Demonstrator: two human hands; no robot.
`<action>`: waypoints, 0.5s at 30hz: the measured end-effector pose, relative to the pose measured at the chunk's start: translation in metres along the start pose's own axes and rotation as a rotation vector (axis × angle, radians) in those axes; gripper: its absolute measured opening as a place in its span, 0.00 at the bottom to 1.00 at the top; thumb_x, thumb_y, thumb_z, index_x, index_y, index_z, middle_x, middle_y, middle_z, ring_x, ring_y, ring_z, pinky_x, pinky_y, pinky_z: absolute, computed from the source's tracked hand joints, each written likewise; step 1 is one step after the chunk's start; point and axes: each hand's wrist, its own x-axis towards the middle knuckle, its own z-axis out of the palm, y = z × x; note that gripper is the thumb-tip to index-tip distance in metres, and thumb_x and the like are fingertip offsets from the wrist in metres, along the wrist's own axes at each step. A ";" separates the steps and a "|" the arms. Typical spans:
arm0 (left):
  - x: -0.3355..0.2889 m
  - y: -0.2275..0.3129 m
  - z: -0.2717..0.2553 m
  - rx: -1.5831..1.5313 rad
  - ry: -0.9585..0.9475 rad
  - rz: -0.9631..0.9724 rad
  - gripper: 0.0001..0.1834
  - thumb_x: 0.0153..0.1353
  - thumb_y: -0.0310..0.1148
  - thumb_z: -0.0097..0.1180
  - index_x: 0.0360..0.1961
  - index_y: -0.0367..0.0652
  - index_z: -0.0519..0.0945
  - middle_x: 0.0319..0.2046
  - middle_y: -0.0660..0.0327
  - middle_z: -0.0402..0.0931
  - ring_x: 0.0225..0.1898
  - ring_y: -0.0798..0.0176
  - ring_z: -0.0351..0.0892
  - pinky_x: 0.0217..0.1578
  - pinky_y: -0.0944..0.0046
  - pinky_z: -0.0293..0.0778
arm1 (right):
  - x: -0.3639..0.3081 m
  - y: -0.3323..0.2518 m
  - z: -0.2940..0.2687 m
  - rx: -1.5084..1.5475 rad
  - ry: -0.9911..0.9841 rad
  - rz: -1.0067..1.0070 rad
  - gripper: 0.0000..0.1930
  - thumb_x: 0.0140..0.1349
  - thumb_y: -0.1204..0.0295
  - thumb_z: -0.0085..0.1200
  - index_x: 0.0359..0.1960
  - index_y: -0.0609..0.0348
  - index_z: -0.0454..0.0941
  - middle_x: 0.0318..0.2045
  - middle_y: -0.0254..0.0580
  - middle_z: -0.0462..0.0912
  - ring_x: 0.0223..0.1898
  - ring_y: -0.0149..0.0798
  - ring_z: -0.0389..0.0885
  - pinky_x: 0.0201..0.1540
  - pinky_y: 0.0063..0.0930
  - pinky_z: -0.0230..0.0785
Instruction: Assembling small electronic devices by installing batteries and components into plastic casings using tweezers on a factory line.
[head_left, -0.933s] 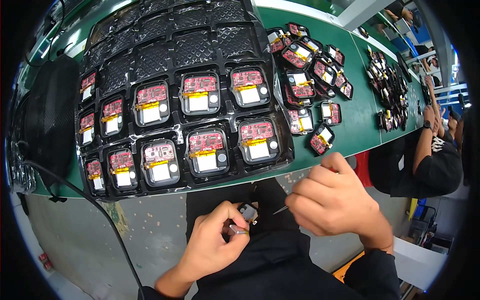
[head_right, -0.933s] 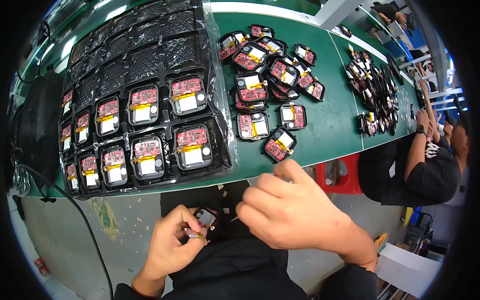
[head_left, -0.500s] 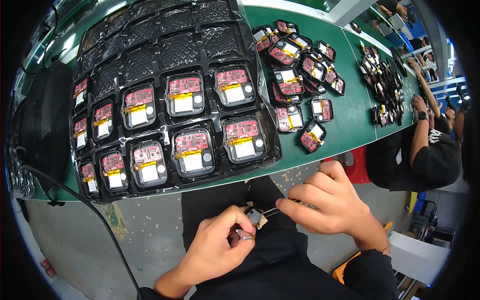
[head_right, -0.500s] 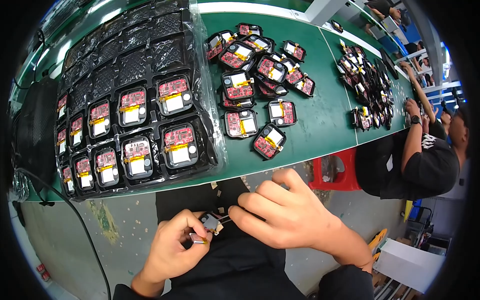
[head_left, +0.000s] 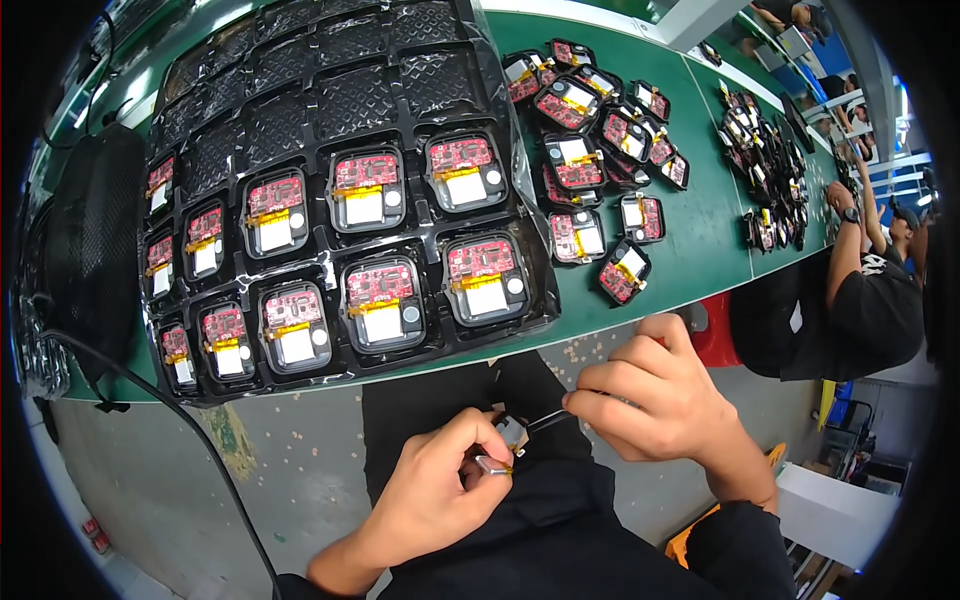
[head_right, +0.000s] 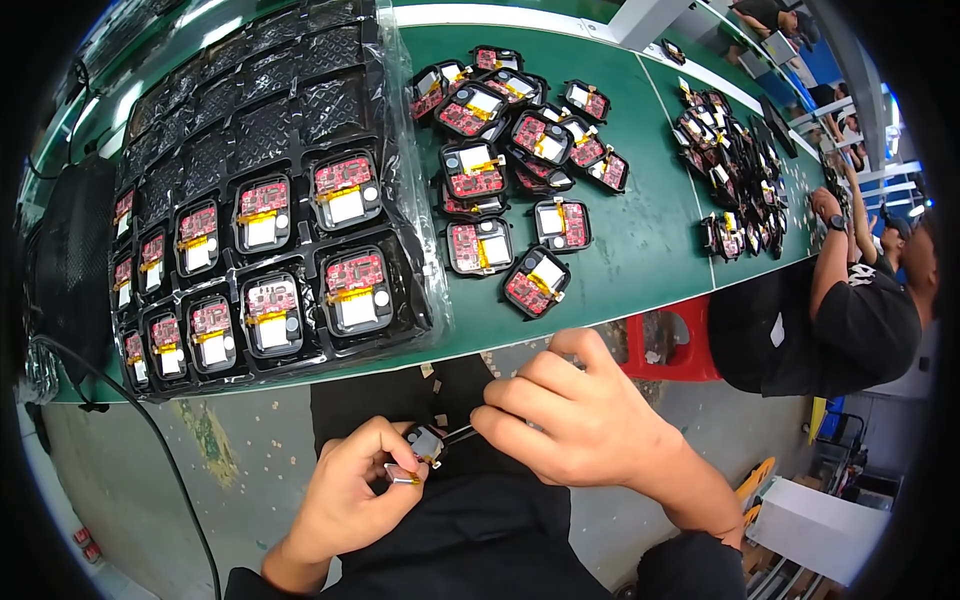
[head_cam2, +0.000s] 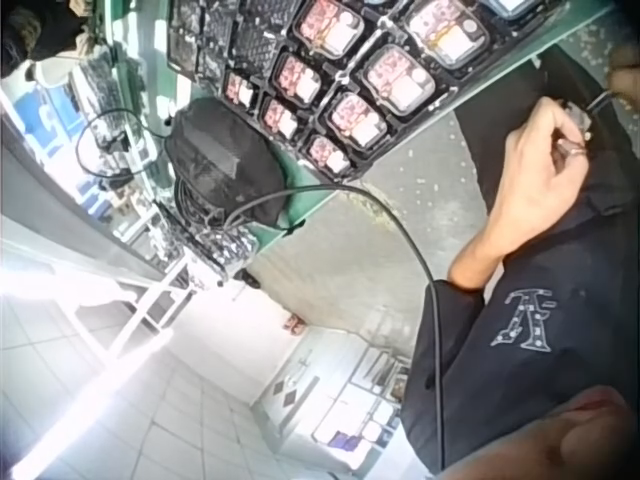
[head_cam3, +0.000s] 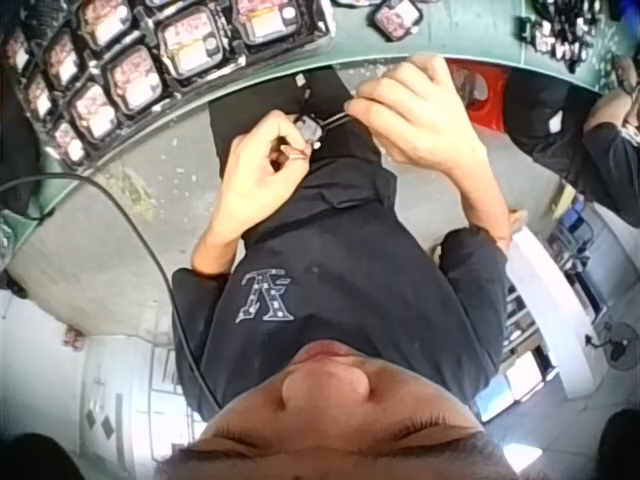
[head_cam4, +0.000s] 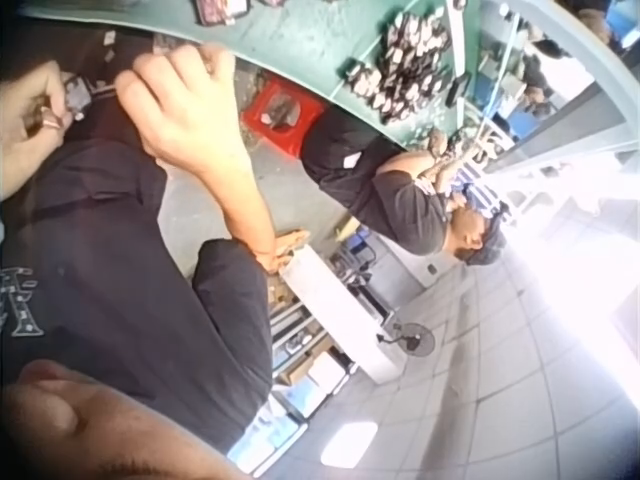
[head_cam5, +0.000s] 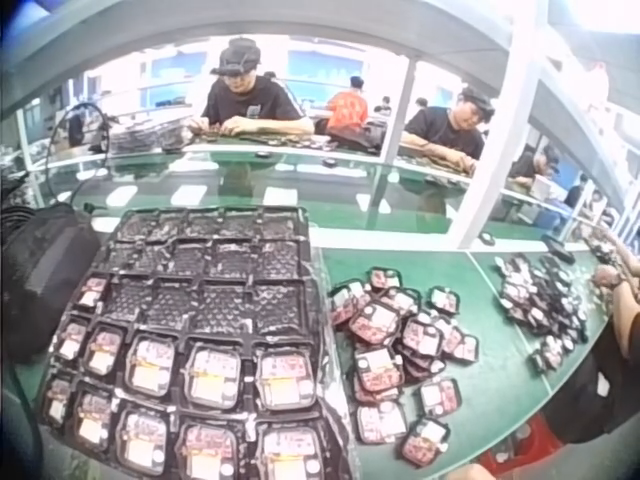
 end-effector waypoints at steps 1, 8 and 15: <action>0.000 0.000 -0.001 0.001 0.003 -0.002 0.11 0.56 0.17 0.60 0.37 0.38 0.73 0.32 0.60 0.81 0.25 0.69 0.79 0.27 0.69 0.73 | -0.001 0.002 -0.002 0.005 0.008 0.012 0.09 0.50 0.69 0.62 0.35 0.50 0.83 0.36 0.27 0.80 0.33 0.32 0.74 0.45 0.37 0.66; 0.002 -0.001 0.001 -0.011 -0.026 -0.005 0.10 0.57 0.18 0.61 0.37 0.39 0.73 0.30 0.60 0.80 0.25 0.69 0.79 0.27 0.68 0.73 | 0.000 0.002 0.002 0.078 -0.019 0.002 0.10 0.49 0.70 0.64 0.35 0.50 0.83 0.36 0.27 0.81 0.34 0.33 0.75 0.46 0.38 0.66; 0.002 -0.005 -0.002 -0.031 0.030 -0.002 0.11 0.60 0.19 0.61 0.41 0.39 0.74 0.31 0.60 0.80 0.25 0.69 0.79 0.29 0.68 0.74 | -0.013 0.008 -0.018 0.062 -0.095 0.139 0.13 0.51 0.70 0.66 0.39 0.54 0.82 0.31 0.31 0.80 0.29 0.36 0.76 0.37 0.35 0.69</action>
